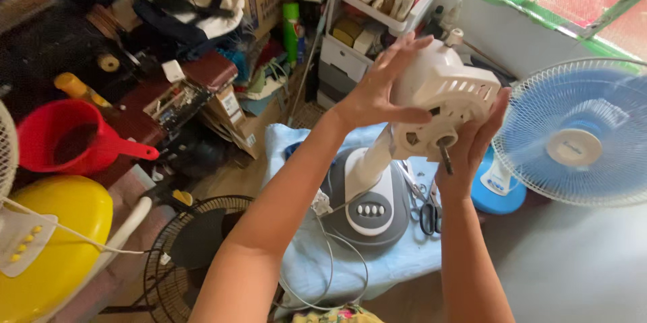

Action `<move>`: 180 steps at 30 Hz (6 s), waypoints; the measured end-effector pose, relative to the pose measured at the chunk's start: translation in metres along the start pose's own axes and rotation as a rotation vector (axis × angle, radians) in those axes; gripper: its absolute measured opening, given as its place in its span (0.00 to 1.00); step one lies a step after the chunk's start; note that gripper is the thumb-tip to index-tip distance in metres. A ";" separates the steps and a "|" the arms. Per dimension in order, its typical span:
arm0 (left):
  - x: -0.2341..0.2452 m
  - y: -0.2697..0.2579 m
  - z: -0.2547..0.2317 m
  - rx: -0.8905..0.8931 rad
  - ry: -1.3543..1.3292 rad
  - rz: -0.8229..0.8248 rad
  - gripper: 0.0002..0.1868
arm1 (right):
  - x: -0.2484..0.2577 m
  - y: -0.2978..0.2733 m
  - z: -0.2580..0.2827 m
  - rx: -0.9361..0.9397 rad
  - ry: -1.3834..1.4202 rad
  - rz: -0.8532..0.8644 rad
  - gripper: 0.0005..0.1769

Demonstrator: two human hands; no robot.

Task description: The person wipes a white plastic fan cage with a tissue, then aligns and attaches it to the fan head. They rotate the cage to check fit and use a screwdriver to tighten the central screw, securing the cage to the fan.

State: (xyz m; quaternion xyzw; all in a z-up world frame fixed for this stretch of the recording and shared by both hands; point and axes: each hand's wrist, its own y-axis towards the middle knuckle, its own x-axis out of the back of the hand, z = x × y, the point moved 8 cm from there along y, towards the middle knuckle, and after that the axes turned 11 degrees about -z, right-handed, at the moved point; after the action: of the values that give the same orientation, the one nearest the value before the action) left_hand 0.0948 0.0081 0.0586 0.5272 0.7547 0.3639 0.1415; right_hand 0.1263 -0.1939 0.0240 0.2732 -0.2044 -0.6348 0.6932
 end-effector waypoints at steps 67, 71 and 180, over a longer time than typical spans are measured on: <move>-0.027 0.035 0.060 0.484 -0.242 -0.278 0.41 | -0.028 -0.057 0.021 0.044 -0.399 -0.128 0.84; -0.025 0.035 0.060 0.505 -0.248 -0.291 0.39 | -0.026 -0.057 0.023 0.028 -0.547 -0.124 0.85; -0.044 -0.213 -0.090 -0.156 0.274 -0.037 0.29 | 0.045 -0.227 0.105 -1.363 1.296 0.250 0.60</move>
State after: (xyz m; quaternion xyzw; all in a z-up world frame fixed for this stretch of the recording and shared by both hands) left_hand -0.0885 -0.1055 -0.0348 0.4460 0.7461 0.4871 0.0843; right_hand -0.1093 -0.2608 -0.0431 0.0848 0.6071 -0.2633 0.7449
